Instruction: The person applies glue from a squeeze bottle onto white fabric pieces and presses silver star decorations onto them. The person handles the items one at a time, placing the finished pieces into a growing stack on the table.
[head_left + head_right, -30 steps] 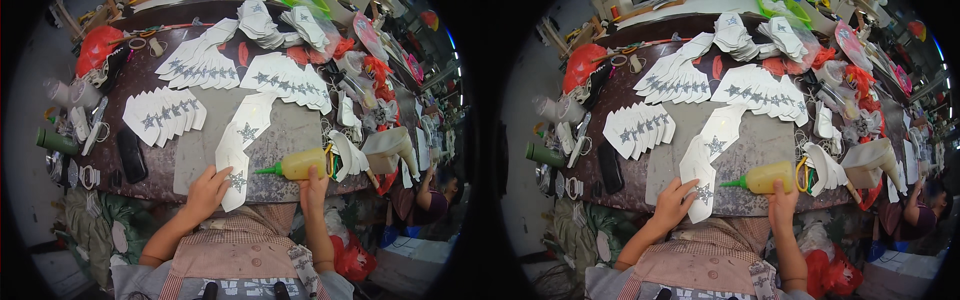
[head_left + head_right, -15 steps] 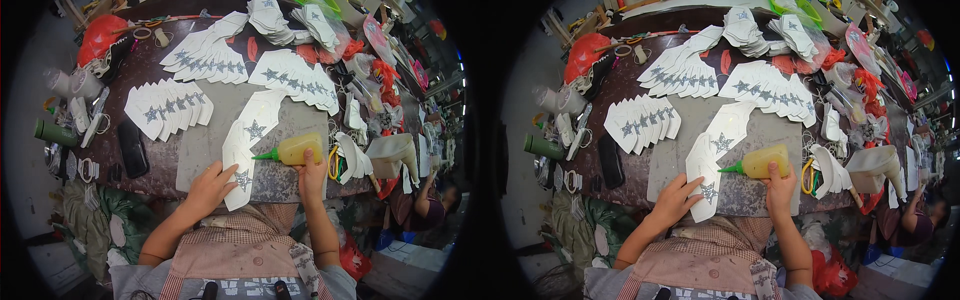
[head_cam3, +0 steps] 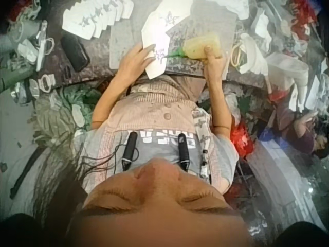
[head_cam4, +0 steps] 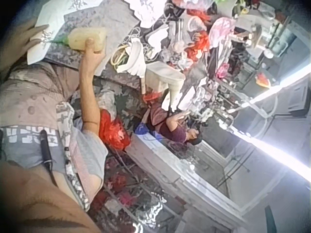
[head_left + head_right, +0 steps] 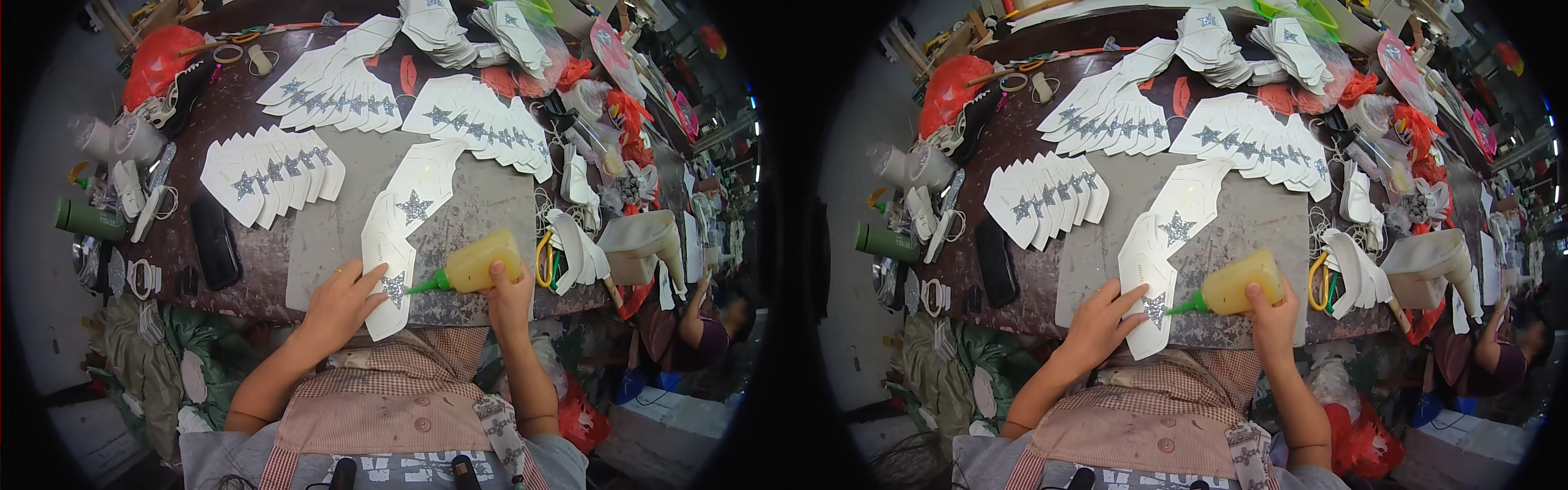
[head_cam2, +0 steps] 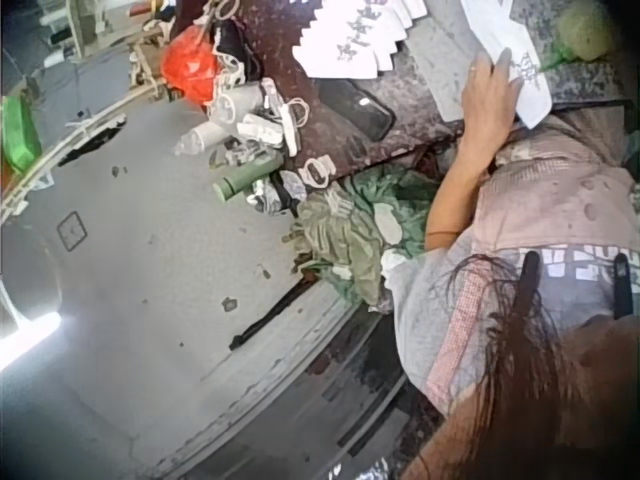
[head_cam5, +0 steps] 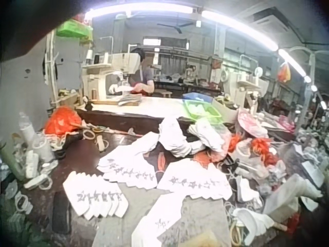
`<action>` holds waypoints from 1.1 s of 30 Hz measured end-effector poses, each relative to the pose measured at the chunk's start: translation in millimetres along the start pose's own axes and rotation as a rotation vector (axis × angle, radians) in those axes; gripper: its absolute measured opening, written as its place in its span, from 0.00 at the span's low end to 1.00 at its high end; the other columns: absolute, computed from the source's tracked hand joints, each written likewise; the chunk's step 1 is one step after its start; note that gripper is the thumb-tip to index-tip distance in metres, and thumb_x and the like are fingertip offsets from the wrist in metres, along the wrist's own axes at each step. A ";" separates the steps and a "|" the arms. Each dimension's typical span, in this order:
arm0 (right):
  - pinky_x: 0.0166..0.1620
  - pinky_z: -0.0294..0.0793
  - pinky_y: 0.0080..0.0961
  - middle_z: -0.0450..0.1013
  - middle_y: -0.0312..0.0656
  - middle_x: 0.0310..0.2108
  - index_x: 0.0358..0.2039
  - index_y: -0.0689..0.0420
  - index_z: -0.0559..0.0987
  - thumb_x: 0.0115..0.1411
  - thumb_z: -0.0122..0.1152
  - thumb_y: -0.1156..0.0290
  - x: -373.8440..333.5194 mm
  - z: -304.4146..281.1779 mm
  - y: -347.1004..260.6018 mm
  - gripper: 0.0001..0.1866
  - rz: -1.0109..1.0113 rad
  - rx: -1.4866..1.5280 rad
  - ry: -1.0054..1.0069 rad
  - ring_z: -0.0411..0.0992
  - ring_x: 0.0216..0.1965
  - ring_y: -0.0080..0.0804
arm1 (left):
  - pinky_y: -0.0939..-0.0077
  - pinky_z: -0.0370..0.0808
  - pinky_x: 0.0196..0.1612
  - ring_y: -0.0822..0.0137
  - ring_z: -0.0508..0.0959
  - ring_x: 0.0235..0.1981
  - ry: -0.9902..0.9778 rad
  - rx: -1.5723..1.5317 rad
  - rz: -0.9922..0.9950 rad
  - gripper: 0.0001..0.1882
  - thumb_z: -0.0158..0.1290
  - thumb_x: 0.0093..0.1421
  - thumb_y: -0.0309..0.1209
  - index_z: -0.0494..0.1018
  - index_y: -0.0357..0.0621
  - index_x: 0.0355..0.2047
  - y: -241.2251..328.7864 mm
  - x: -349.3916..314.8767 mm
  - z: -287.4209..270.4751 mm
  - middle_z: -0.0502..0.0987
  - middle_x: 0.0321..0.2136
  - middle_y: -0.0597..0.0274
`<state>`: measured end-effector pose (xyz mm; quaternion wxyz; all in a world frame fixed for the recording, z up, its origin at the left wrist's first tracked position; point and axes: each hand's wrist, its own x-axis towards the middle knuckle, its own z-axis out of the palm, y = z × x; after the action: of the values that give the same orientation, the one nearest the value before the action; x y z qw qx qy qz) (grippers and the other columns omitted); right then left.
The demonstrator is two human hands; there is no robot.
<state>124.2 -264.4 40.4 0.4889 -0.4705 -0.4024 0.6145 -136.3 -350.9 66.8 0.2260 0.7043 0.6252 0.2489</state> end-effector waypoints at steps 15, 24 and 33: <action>0.44 0.79 0.30 0.74 0.42 0.42 0.49 0.65 0.71 0.63 0.64 0.60 -26.8 7.0 -9.6 0.24 -0.050 0.215 0.041 0.76 0.42 0.31 | 0.68 0.71 0.20 0.60 0.75 0.16 0.449 0.111 -0.075 0.07 0.62 0.55 0.26 0.76 0.46 0.33 -11.1 -26.4 32.9 0.77 0.24 0.59; 0.40 0.72 0.19 0.73 0.36 0.38 0.46 0.62 0.73 0.60 0.68 0.56 -29.6 8.4 13.7 0.24 -0.081 -0.044 0.057 0.71 0.39 0.23 | 0.65 0.67 0.19 0.59 0.73 0.14 0.483 0.220 -0.059 0.07 0.62 0.54 0.28 0.76 0.50 0.32 -9.4 -26.7 33.7 0.74 0.17 0.64; 0.45 0.70 0.23 0.74 0.37 0.38 0.46 0.65 0.74 0.56 0.70 0.50 -75.3 13.8 25.5 0.31 -0.141 -0.110 0.156 0.70 0.40 0.23 | 0.64 0.67 0.19 0.58 0.71 0.13 0.465 0.206 -0.063 0.06 0.62 0.54 0.29 0.76 0.49 0.32 -11.4 -24.7 33.9 0.73 0.15 0.64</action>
<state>111.1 -343.7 33.3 0.5343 -0.5134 -0.4285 0.5171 -125.9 -374.4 31.7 0.0108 0.6274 0.7043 0.3320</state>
